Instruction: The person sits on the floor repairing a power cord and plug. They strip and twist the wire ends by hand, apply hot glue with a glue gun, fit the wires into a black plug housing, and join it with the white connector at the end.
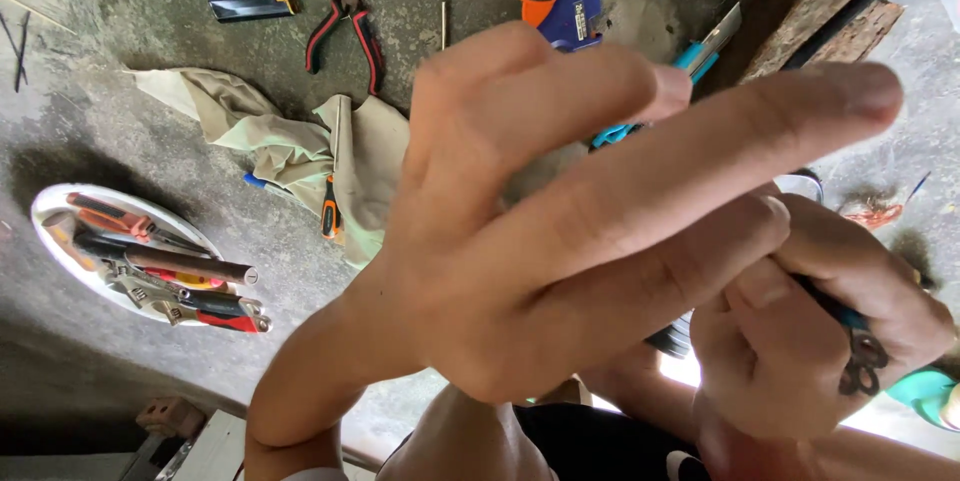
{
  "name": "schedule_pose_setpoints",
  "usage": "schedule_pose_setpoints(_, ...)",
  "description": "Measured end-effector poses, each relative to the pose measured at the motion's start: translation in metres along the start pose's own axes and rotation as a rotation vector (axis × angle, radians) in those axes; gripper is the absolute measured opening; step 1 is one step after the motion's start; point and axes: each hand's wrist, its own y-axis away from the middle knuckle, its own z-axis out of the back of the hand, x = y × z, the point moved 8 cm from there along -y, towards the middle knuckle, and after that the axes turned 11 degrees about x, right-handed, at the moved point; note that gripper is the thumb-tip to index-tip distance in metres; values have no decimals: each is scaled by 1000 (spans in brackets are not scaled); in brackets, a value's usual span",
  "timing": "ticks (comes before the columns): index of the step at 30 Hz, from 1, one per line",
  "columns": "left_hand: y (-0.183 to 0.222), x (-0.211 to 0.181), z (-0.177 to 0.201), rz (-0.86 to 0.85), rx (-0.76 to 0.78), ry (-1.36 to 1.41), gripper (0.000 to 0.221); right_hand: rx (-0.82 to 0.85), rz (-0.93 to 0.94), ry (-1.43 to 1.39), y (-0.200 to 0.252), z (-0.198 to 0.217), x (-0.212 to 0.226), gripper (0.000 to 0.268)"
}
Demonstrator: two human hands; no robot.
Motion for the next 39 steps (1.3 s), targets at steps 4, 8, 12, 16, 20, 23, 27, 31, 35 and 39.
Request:
schedule_pose_setpoints(4, 3, -8, -2, -63, -65, -149, 19, 47, 120, 137, -5, -3, 9, 10)
schedule_pose_setpoints(8, 0, -14, 0, 3, -10, -146, 17, -176, -148, -309, 19, -12, -17, 10)
schedule_pose_setpoints(12, -10, -7, 18, -100, -24, -97, 33, -296, -230, -513, 6, -12, -20, 8)
schedule_pose_setpoints(16, 3, 33, -8, 334, 248, 666, 53, -259, -61, -665, -6, -14, -12, 5)
schedule_pose_setpoints(20, 37, 30, -58, 444, 205, 1374, 25, -126, -104, -437, 5, -23, -13, 31)
schedule_pose_setpoints(23, 31, 22, -65, 408, 50, 1430, 19, -167, -53, -610, 5, -19, -18, 52)
schedule_pose_setpoints(27, 23, 12, -77, 250, 29, 1455, 17, -312, 124, -483, 8, -13, -30, 59)
schedule_pose_setpoints(31, 16, -10, -64, 106, 1, 1168, 18, -370, 154, -777, 23, -20, -69, 37)
schedule_pose_setpoints(35, 6, -43, -24, 181, 78, 1126, 39, -420, 250, -891, 23, -5, -58, 32)
schedule_pose_setpoints(39, 28, -50, -6, 48, 76, 966, 25, -370, 351, -777, 24, 10, -27, 24)
